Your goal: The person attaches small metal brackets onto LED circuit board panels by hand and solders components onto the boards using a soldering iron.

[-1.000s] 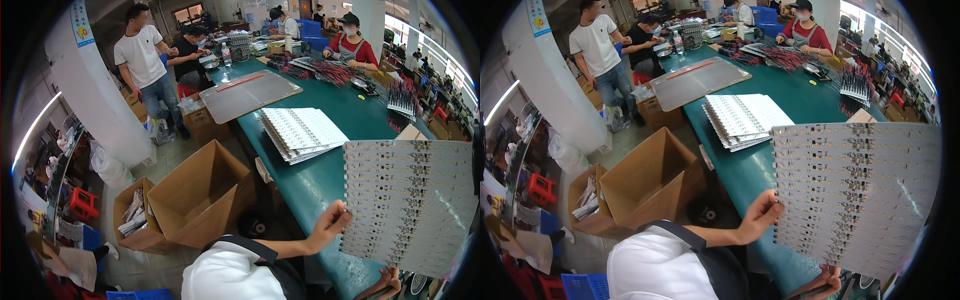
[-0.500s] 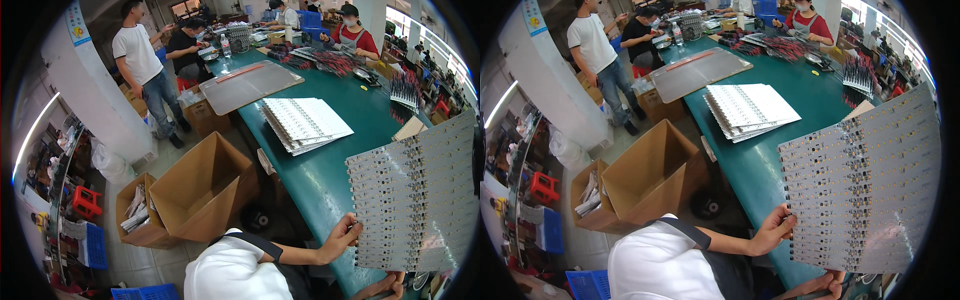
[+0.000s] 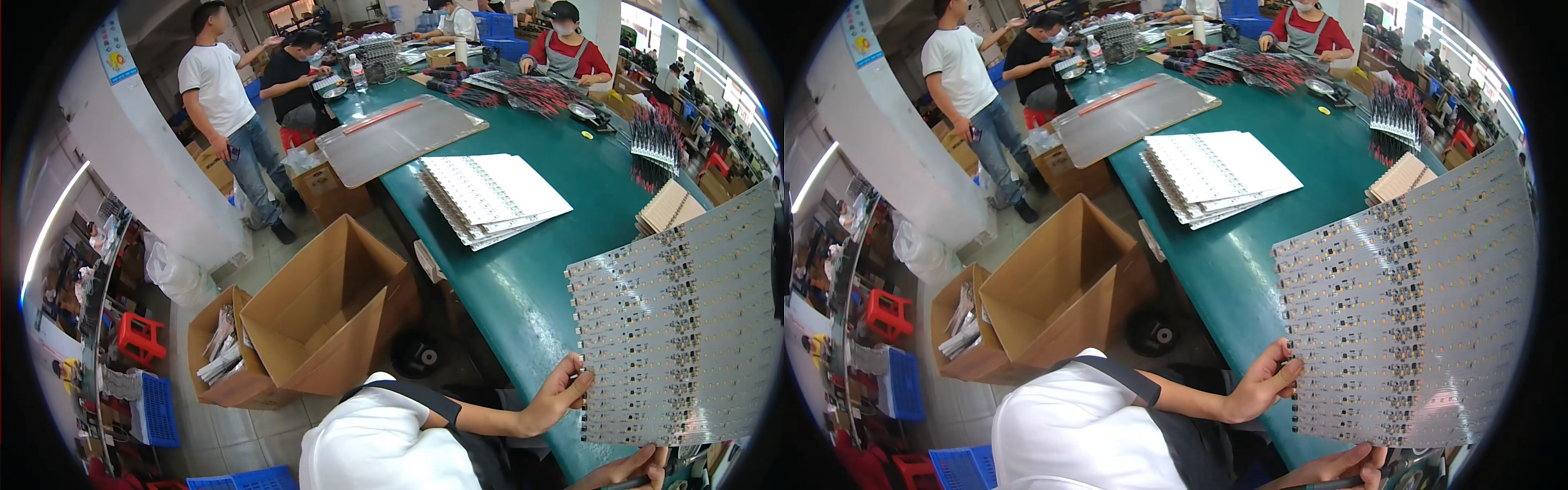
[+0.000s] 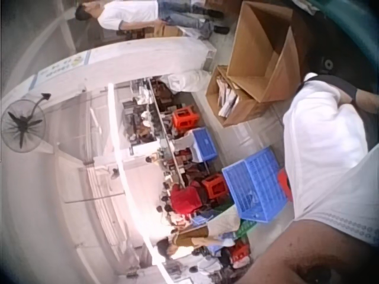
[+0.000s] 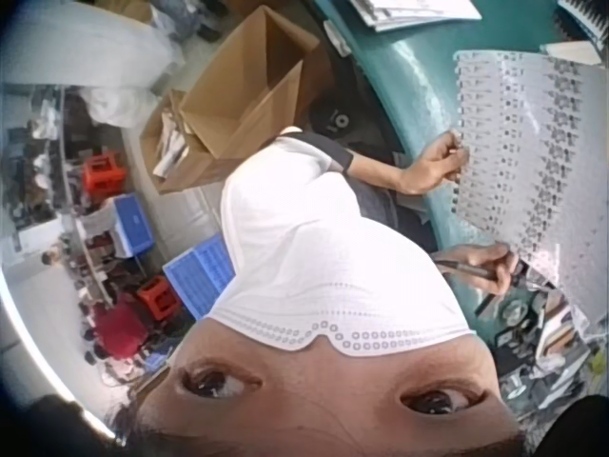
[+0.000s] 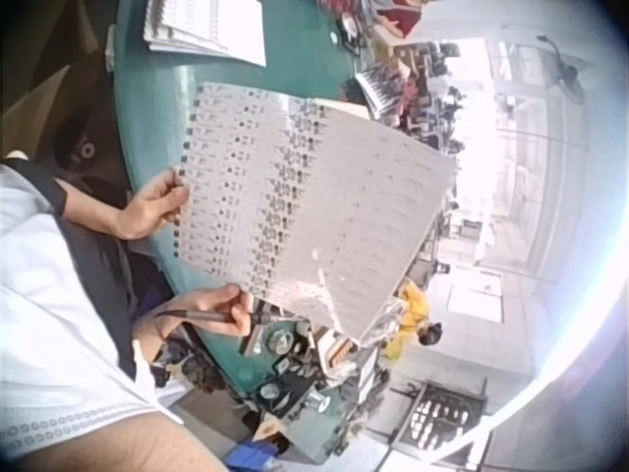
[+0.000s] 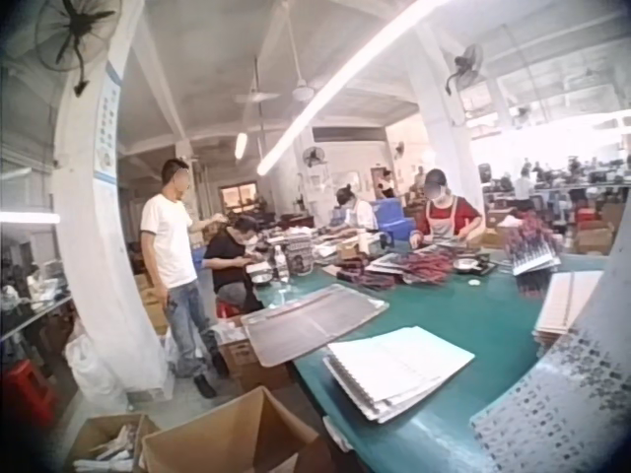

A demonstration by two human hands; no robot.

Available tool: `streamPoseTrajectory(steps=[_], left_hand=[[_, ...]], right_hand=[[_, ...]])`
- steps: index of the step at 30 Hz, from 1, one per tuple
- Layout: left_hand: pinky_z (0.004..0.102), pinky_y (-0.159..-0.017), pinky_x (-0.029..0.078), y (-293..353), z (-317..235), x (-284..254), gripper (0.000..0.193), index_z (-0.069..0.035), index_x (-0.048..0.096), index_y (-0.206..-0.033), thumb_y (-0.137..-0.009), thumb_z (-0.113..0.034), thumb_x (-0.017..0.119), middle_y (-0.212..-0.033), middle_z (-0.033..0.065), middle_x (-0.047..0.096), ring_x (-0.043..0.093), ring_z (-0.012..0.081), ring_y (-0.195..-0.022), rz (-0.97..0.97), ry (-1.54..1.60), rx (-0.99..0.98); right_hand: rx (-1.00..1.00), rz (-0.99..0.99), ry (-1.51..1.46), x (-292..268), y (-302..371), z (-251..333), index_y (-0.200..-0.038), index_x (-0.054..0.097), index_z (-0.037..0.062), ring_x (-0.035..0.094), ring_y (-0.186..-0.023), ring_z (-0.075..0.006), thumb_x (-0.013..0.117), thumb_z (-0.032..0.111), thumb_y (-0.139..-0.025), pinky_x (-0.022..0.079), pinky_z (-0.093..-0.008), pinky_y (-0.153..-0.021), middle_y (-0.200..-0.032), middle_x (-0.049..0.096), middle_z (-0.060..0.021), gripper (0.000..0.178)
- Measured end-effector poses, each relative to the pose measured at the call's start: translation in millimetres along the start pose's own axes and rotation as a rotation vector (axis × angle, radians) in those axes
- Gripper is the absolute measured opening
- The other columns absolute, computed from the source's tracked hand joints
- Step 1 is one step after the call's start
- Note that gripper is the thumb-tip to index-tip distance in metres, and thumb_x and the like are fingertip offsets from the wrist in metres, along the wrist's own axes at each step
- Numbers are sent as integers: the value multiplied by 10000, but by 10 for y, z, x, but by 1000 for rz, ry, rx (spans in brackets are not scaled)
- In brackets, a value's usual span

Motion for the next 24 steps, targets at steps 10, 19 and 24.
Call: streamPoseTrajectory(steps=[10,19,24], left_hand=[[313,-787,461,184,-205,-1,297,-6,558,-1108,-859,-129,663,-1132,115,567,565,197,-963,659,-957,-38],[174,-490,260,-367,-727,-791,441,55,526,-1217,-1024,-319,393,-901,30,606,294,12,-556,181,-496,-449],[177,-512,294,-343,-637,-722,348,74,532,-1219,-988,-185,504,-819,-10,550,370,8,-600,247,-431,-565]], right_hand=[[369,-101,-135,-586,-53,-655,-964,372,37,509,-1133,-308,582,83,-902,313,-446,-1050,-1243,517,-241,223],[680,10,-462,-537,102,-485,-932,293,106,509,-901,-129,485,-90,-870,410,-310,-894,-958,543,-138,282],[791,105,-405,-547,337,-592,-930,315,85,543,-874,-130,496,-95,-871,425,-273,-852,-932,598,-163,263]])
Point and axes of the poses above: each hand's wrist, its own y-axis away from the middle knuckle, its own x-axis out of the palm, z = x × y, the point moved 7 cm from there along -y, towards the middle knuckle
